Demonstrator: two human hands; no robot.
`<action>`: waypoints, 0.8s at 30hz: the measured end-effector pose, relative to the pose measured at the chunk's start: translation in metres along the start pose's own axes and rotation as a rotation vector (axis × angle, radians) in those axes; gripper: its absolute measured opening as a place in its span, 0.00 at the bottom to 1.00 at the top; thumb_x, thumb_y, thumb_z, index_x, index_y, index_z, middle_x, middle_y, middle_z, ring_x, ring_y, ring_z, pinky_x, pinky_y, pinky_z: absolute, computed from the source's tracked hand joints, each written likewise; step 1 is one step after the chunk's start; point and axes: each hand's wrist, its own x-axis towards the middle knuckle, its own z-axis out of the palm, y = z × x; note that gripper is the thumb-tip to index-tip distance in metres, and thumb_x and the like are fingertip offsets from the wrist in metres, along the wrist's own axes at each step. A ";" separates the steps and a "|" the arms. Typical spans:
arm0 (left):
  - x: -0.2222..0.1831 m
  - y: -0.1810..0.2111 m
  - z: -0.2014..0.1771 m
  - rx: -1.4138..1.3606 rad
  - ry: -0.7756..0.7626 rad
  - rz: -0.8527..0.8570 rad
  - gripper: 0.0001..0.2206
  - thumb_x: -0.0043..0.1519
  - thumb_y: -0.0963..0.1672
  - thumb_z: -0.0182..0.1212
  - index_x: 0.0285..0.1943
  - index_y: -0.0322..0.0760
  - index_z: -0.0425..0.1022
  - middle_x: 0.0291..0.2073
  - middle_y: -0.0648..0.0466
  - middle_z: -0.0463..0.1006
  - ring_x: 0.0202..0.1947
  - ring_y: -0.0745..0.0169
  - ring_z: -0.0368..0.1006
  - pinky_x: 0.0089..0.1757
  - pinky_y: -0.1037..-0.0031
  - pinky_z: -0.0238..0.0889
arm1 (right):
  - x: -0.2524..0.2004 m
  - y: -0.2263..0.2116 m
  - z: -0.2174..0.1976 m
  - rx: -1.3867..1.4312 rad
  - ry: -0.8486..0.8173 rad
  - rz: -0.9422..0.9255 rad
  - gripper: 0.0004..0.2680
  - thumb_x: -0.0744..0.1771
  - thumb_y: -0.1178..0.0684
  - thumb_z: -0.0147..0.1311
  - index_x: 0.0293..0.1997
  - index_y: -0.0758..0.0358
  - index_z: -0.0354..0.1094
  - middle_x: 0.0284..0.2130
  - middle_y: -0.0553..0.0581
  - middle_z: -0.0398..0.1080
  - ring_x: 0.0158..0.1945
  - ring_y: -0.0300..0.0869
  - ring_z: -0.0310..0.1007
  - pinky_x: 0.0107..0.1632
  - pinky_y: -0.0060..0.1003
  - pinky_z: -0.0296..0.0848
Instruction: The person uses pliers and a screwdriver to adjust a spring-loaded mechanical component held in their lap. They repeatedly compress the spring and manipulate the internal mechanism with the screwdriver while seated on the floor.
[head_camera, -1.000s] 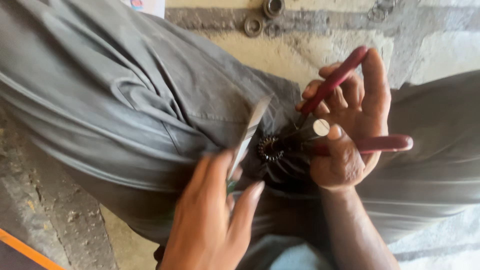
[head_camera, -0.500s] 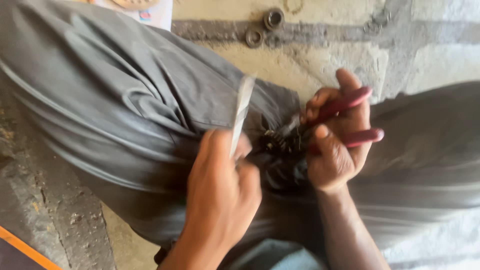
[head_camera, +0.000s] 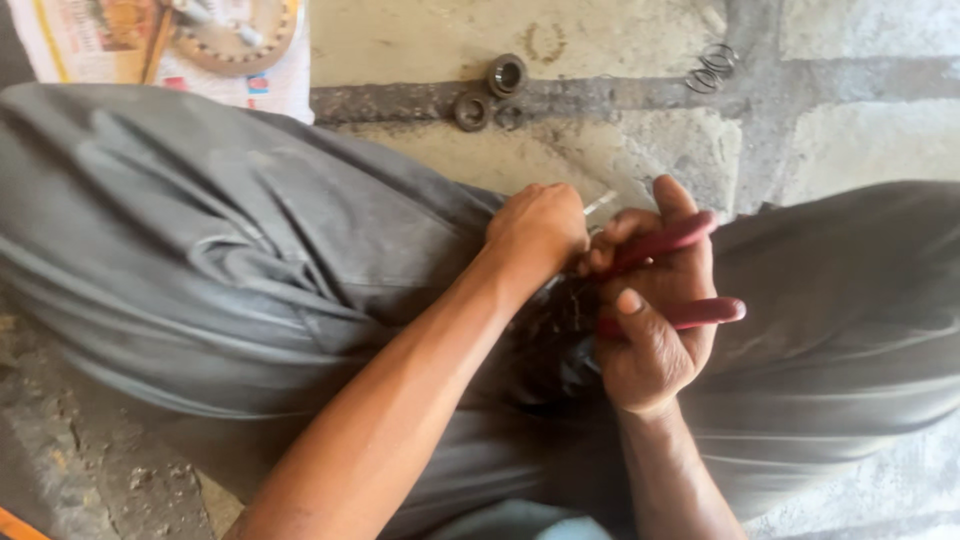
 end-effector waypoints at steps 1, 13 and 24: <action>-0.003 0.002 0.000 -0.006 0.020 0.000 0.11 0.48 0.43 0.71 0.37 0.35 0.84 0.40 0.38 0.82 0.46 0.43 0.80 0.45 0.59 0.72 | -0.001 -0.008 -0.001 -0.005 0.019 -0.004 0.29 0.68 0.55 0.62 0.76 0.68 0.47 0.49 0.63 0.64 0.49 0.46 0.64 0.58 0.40 0.66; -0.183 -0.019 -0.018 -0.389 0.568 0.314 0.08 0.56 0.40 0.69 0.43 0.32 0.81 0.29 0.50 0.82 0.27 0.66 0.79 0.31 0.75 0.70 | -0.007 -0.079 0.002 0.040 0.213 -0.056 0.28 0.67 0.64 0.51 0.77 0.65 0.42 0.61 0.72 0.60 0.65 0.63 0.64 0.65 0.60 0.72; -0.202 -0.035 0.012 -0.423 0.774 0.405 0.10 0.56 0.39 0.74 0.44 0.33 0.79 0.32 0.56 0.81 0.27 0.73 0.77 0.31 0.81 0.68 | -0.009 -0.041 0.023 0.076 0.062 0.037 0.25 0.67 0.66 0.41 0.77 0.76 0.46 0.71 0.75 0.54 0.77 0.64 0.54 0.72 0.56 0.70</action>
